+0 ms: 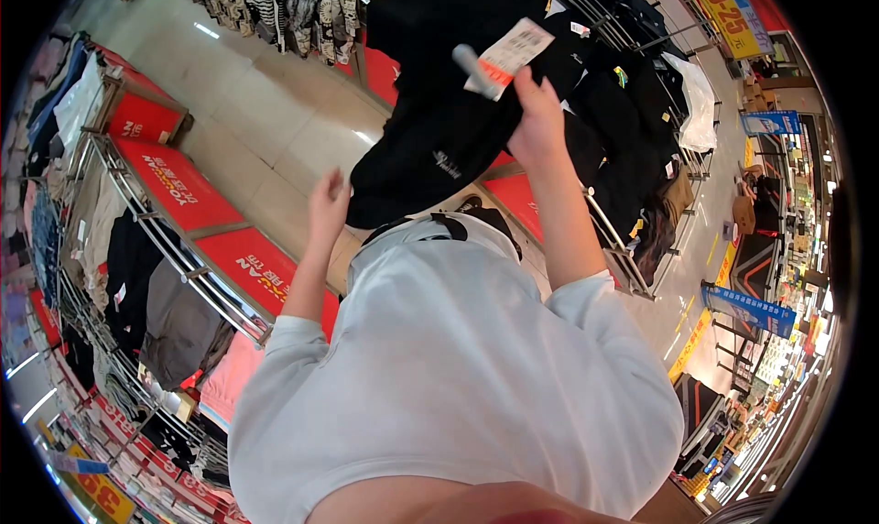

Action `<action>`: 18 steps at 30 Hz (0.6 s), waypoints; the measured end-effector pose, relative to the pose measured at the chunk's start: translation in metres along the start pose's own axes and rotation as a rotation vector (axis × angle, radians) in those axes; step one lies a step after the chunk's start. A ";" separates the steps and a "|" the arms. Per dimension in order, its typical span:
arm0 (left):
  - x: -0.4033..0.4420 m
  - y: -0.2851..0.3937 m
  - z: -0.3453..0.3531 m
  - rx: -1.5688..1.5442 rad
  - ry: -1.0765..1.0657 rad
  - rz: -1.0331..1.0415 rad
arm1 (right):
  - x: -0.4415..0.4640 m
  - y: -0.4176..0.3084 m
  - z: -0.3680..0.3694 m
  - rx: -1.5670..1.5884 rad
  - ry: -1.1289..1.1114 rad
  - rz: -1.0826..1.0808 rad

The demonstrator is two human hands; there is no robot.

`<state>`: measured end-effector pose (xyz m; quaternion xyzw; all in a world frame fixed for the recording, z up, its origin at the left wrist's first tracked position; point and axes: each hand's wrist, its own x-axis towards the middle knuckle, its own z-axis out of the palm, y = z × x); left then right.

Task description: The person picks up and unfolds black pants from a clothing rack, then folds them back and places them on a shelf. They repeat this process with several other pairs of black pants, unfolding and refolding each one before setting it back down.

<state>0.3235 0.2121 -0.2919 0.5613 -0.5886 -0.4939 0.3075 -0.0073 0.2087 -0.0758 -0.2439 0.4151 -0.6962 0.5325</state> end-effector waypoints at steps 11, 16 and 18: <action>0.055 0.200 0.002 -0.471 -0.493 0.209 | -0.053 0.004 -0.005 -0.110 -0.199 0.183; 0.048 0.221 0.008 -0.251 -0.516 0.347 | -0.080 -0.015 -0.030 -0.579 -0.319 0.104; 0.046 0.227 0.014 -0.213 -0.523 0.368 | -0.088 -0.022 -0.034 -0.631 -0.298 0.141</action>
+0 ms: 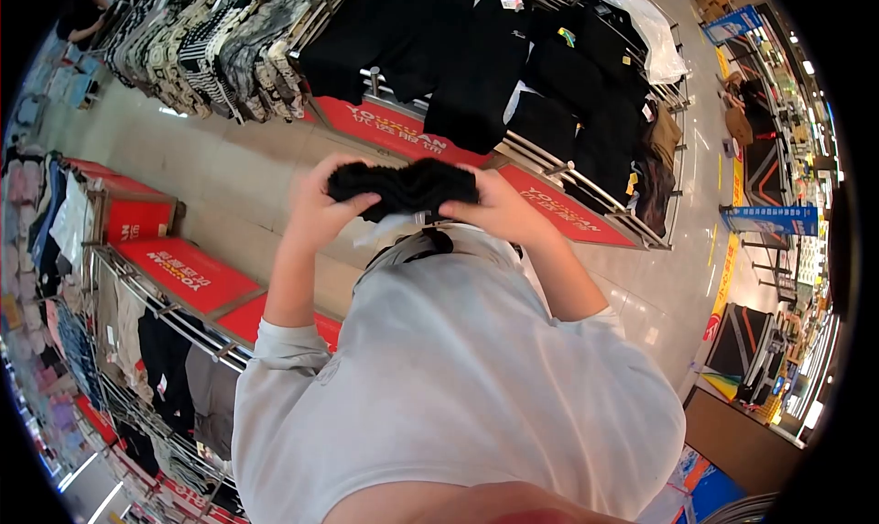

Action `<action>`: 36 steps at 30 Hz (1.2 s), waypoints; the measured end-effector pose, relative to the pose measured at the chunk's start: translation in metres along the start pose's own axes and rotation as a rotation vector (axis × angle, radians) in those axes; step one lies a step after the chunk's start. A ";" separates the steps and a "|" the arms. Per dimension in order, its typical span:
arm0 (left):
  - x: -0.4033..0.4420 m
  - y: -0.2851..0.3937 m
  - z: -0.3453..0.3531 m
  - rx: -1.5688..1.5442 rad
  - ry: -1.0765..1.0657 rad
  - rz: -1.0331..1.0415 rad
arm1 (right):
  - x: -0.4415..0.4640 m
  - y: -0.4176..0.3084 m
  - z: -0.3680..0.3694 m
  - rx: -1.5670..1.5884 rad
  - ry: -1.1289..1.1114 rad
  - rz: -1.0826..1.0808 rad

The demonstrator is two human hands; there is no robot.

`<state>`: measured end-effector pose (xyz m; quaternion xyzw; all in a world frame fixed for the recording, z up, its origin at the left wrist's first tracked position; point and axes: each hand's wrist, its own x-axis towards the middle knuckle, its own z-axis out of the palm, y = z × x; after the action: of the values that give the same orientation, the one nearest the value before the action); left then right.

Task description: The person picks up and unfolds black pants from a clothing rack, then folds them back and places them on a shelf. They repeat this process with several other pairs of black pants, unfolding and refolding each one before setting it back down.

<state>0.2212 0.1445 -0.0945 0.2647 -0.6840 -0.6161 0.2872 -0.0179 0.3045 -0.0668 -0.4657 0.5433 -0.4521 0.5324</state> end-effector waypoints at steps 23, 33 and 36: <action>0.282 0.161 0.101 0.028 -0.425 0.419 | 0.040 -0.116 -0.169 -0.015 0.904 -0.587; 0.597 0.021 0.198 0.124 -0.526 0.092 | 0.209 -0.022 -0.457 -0.100 0.686 -0.384; 0.657 -0.093 0.227 0.284 -0.550 -0.009 | 0.256 0.104 -0.531 -0.100 0.650 -0.216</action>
<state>-0.3979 -0.1784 -0.1602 0.1287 -0.8141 -0.5642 0.0487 -0.5509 0.0657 -0.1968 -0.3777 0.6537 -0.6032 0.2571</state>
